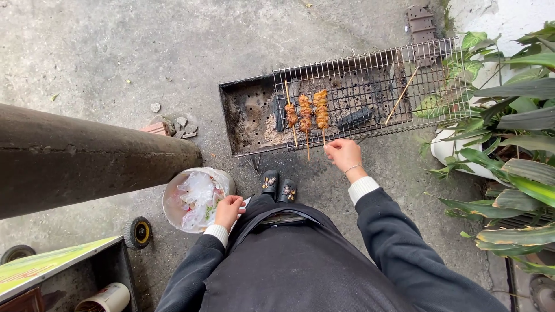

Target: Cleaning a portable stove and grilling meat skewers on a charcoal grill.

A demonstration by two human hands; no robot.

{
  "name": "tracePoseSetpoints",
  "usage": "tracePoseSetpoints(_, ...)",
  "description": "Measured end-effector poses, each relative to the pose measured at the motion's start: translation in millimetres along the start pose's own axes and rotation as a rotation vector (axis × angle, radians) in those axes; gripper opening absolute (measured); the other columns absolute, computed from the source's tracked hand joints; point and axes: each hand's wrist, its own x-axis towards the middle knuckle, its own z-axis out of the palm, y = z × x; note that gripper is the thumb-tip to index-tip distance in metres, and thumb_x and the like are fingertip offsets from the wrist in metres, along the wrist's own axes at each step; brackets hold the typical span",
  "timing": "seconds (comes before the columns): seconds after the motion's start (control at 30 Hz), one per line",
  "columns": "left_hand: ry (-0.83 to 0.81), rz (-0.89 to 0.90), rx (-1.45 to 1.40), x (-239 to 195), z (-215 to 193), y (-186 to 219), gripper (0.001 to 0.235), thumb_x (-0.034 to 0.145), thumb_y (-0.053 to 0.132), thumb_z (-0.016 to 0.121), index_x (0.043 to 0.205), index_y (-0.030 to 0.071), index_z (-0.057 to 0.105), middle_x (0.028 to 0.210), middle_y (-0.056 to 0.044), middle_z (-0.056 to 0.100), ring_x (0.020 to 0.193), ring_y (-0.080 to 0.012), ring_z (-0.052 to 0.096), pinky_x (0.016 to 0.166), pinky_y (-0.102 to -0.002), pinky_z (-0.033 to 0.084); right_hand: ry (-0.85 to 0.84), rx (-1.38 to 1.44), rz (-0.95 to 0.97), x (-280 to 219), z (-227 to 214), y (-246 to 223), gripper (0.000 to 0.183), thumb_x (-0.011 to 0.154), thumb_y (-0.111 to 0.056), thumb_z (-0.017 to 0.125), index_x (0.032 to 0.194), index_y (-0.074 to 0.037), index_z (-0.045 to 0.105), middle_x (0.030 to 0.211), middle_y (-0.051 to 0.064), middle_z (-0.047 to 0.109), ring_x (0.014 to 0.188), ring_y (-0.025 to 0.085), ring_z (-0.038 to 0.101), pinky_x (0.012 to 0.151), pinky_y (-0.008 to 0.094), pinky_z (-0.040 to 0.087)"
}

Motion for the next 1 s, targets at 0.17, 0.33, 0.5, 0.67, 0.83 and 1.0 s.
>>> tracePoseSetpoints(0.17, 0.039, 0.030, -0.002, -10, -1, 7, 0.030, 0.101, 0.027, 0.064, 0.120, 0.006, 0.070, 0.101, -0.012, 0.082, 0.081, -0.0174, 0.080, 0.059, -0.023, 0.058, -0.157, 0.370, 0.143, -5, 7, -2, 0.026, 0.100, -0.019, 0.069, 0.118, -0.002, 0.073, 0.091, 0.009, 0.080, 0.072, 0.007, 0.075, 0.061, 0.020, 0.066)
tracePoseSetpoints(0.33, 0.041, 0.026, -0.025, -13, 5, -10, 0.031, 0.101, 0.025, 0.065, 0.122, 0.003, 0.070, 0.101, -0.014, 0.081, 0.079, -0.0187, 0.080, 0.058, -0.022, 0.060, -0.215, 0.474, 0.154, -3, 4, 4, 0.023, 0.102, -0.018, 0.064, 0.120, -0.007, 0.073, 0.091, 0.005, 0.080, 0.075, 0.004, 0.073, 0.065, 0.019, 0.066)
tracePoseSetpoints(0.5, 0.039, 0.007, -0.021, -5, 9, -39, 0.034, 0.102, 0.026, 0.064, 0.124, 0.001, 0.068, 0.104, -0.017, 0.081, 0.085, -0.0225, 0.080, 0.065, -0.028, 0.063, -0.141, 0.571, 0.081, -10, 12, 10, 0.018, 0.100, -0.015, 0.070, 0.116, -0.007, 0.073, 0.086, 0.004, 0.079, 0.070, 0.003, 0.073, 0.064, 0.018, 0.065)
tracePoseSetpoints(0.67, 0.049, 0.010, 0.043, 0, 10, -43, 0.033, 0.099, 0.027, 0.067, 0.122, 0.004, 0.072, 0.102, -0.015, 0.083, 0.085, -0.0222, 0.082, 0.066, -0.028, 0.064, -0.075, 0.443, 0.068, 5, 36, 39, 0.017, 0.095, -0.016, 0.077, 0.108, -0.006, 0.074, 0.081, 0.008, 0.079, 0.061, 0.006, 0.072, 0.056, 0.022, 0.065)
tracePoseSetpoints(0.83, 0.052, 0.002, 0.053, -6, 3, -39, 0.033, 0.099, 0.028, 0.067, 0.123, 0.006, 0.072, 0.103, -0.013, 0.083, 0.085, -0.0197, 0.081, 0.067, -0.026, 0.064, -0.053, 0.415, 0.050, -1, 33, 27, 0.015, 0.094, -0.014, 0.077, 0.105, -0.005, 0.075, 0.076, 0.008, 0.078, 0.057, 0.005, 0.069, 0.053, 0.021, 0.064)
tracePoseSetpoints(1.0, 0.058, -0.004, 0.071, -1, -1, -51, 0.033, 0.098, 0.029, 0.068, 0.121, 0.005, 0.074, 0.102, -0.012, 0.083, 0.084, -0.0176, 0.081, 0.067, -0.025, 0.063, -0.047, 0.389, 0.018, 6, 34, 28, 0.014, 0.093, -0.012, 0.078, 0.104, -0.004, 0.076, 0.075, 0.010, 0.078, 0.057, 0.006, 0.069, 0.053, 0.022, 0.064)
